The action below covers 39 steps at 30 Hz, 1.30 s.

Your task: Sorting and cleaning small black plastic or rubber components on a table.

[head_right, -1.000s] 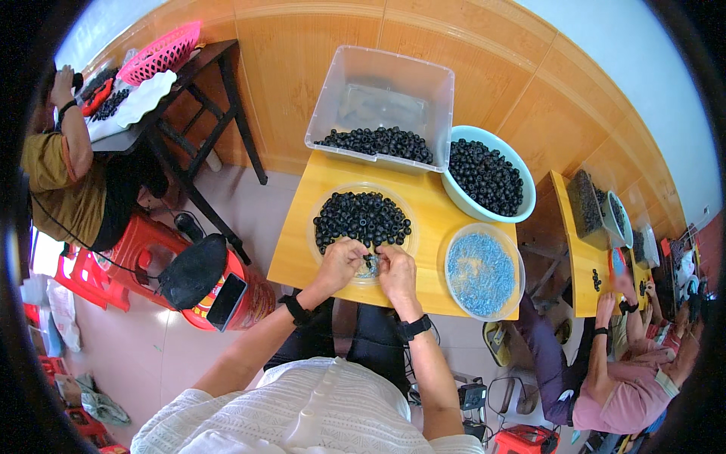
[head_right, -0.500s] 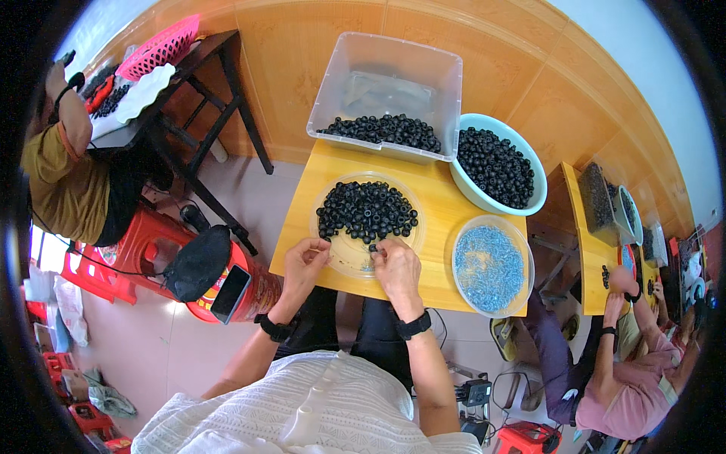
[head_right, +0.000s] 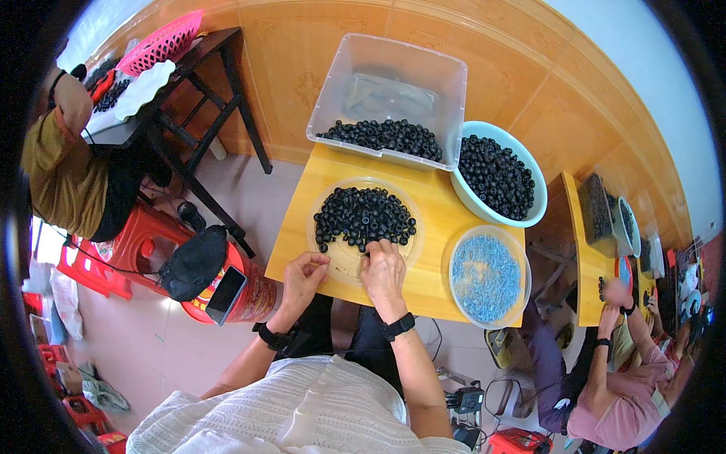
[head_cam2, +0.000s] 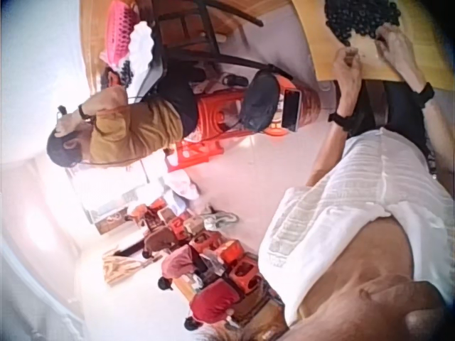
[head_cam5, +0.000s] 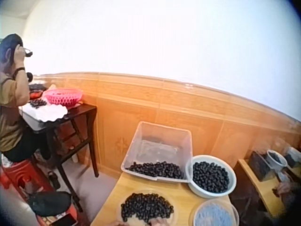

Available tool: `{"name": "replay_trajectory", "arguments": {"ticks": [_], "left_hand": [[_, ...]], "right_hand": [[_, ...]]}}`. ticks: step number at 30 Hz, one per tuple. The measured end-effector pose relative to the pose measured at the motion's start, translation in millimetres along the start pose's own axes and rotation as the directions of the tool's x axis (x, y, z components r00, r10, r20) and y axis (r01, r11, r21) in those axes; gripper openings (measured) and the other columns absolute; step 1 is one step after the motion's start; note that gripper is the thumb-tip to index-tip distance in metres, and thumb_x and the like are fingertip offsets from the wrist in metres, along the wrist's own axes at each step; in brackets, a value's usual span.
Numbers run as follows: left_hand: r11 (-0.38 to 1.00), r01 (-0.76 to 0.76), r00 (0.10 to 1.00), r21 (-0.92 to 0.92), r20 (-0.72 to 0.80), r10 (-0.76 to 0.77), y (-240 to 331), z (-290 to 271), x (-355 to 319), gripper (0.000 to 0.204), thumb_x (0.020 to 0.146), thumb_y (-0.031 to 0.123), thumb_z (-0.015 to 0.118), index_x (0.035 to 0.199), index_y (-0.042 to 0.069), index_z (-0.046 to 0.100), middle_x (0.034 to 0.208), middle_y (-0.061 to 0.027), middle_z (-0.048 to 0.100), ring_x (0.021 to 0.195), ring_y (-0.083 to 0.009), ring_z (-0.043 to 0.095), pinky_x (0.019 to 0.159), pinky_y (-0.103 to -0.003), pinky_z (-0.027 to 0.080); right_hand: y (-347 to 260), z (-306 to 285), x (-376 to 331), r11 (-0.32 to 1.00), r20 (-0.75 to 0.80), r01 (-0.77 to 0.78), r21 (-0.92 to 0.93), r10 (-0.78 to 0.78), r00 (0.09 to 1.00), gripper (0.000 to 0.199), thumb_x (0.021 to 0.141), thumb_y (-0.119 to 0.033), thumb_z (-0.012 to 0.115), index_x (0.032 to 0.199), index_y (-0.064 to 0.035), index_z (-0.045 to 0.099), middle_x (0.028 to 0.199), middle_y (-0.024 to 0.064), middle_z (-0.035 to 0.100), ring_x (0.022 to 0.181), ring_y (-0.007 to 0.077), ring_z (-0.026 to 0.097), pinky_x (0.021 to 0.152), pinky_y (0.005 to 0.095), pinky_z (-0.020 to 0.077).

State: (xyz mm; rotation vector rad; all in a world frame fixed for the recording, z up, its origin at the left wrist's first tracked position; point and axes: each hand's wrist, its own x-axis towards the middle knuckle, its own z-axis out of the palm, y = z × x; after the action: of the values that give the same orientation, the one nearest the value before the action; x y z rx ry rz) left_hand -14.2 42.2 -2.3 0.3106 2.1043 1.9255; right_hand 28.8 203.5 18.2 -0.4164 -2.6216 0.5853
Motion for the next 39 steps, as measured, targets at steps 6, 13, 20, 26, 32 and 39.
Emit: {"name": "replay_trajectory", "arguments": {"ticks": [6, 13, 20, 26, 32, 39], "left_hand": [[0.993, 0.056, 0.998, -0.106, 0.009, -0.056, 7, -1, 0, 0.013, 0.082, 0.005, 0.060, 0.093, 0.000, 0.061, 0.074, -0.0036, 0.062, 0.062, -0.0072, 0.057, 0.053, -0.020, 0.044], [0.849, 0.275, 0.937, -0.451, 0.323, -0.131, 37, 5, 1, 0.022, 0.082, 0.008, 0.062, 0.103, 0.001, 0.058, 0.091, -0.0057, 0.063, 0.083, -0.0111, 0.060, 0.072, -0.024, 0.050], [0.789, 0.315, 0.913, -0.527, 0.397, -0.100, 24, -1, -1, 0.022, 0.083, 0.006, 0.061, 0.104, 0.001, 0.058, 0.092, -0.0062, 0.063, 0.086, -0.0133, 0.061, 0.078, -0.026, 0.050], [0.738, 0.338, 0.933, -0.585, 0.313, -0.179, 17, -24, -2, 0.019, 0.084, 0.004, 0.059, 0.102, 0.000, 0.061, 0.092, -0.0063, 0.064, 0.080, -0.0129, 0.061, 0.075, -0.024, 0.050], [0.734, 0.335, 0.936, -0.590, 0.298, -0.187, 16, -25, 0, 0.019, 0.084, 0.005, 0.060, 0.103, 0.001, 0.062, 0.091, -0.0051, 0.064, 0.078, -0.0106, 0.061, 0.074, -0.022, 0.049], [0.722, 0.365, 0.925, -0.587, 0.315, -0.211, 15, -23, -4, 0.017, 0.085, 0.005, 0.059, 0.101, 0.001, 0.063, 0.090, -0.0039, 0.064, 0.078, -0.0101, 0.060, 0.073, -0.022, 0.049]], "right_hand": [[-3, -11, -2, 0.924, -0.069, -0.063, 0.377, 0.096, 0.993, 0.025, 0.067, 0.002, 0.064, 0.091, -0.0011, 0.058, 0.080, 0.0109, 0.059, 0.070, 0.0233, 0.058, 0.065, 0.0318, 0.0478], [-30, -28, -17, 0.768, -0.110, -0.019, 0.641, 0.117, 0.987, 0.036, 0.068, 0.006, 0.065, 0.101, -0.0018, 0.053, 0.082, 0.0112, 0.058, 0.069, 0.0216, 0.058, 0.063, 0.0297, 0.0478], [-50, -11, -39, 0.878, -0.242, 0.181, 0.443, -0.078, 0.967, 0.032, 0.068, 0.007, 0.060, 0.098, -0.0015, 0.055, 0.082, 0.0134, 0.057, 0.070, 0.0293, 0.056, 0.063, 0.0339, 0.0471], [-24, -21, -34, 0.924, -0.264, 0.069, 0.375, 0.036, 0.964, 0.012, 0.072, 0.003, 0.058, 0.084, -0.0009, 0.059, 0.080, 0.0137, 0.058, 0.075, 0.0314, 0.056, 0.067, 0.0367, 0.0455], [35, -44, -12, 0.977, -0.047, -0.191, -0.090, 0.188, 0.981, 0.012, 0.067, 0.000, 0.063, 0.079, -0.0014, 0.064, 0.080, 0.0135, 0.056, 0.080, 0.0306, 0.052, 0.071, 0.0390, 0.0433], [25, -39, 9, 0.924, 0.128, -0.142, -0.356, 0.199, 0.972, 0.013, 0.066, -0.005, 0.063, 0.077, 0.0008, 0.065, 0.085, 0.0160, 0.058, 0.085, 0.0324, 0.055, 0.070, 0.0386, 0.0480]]}}
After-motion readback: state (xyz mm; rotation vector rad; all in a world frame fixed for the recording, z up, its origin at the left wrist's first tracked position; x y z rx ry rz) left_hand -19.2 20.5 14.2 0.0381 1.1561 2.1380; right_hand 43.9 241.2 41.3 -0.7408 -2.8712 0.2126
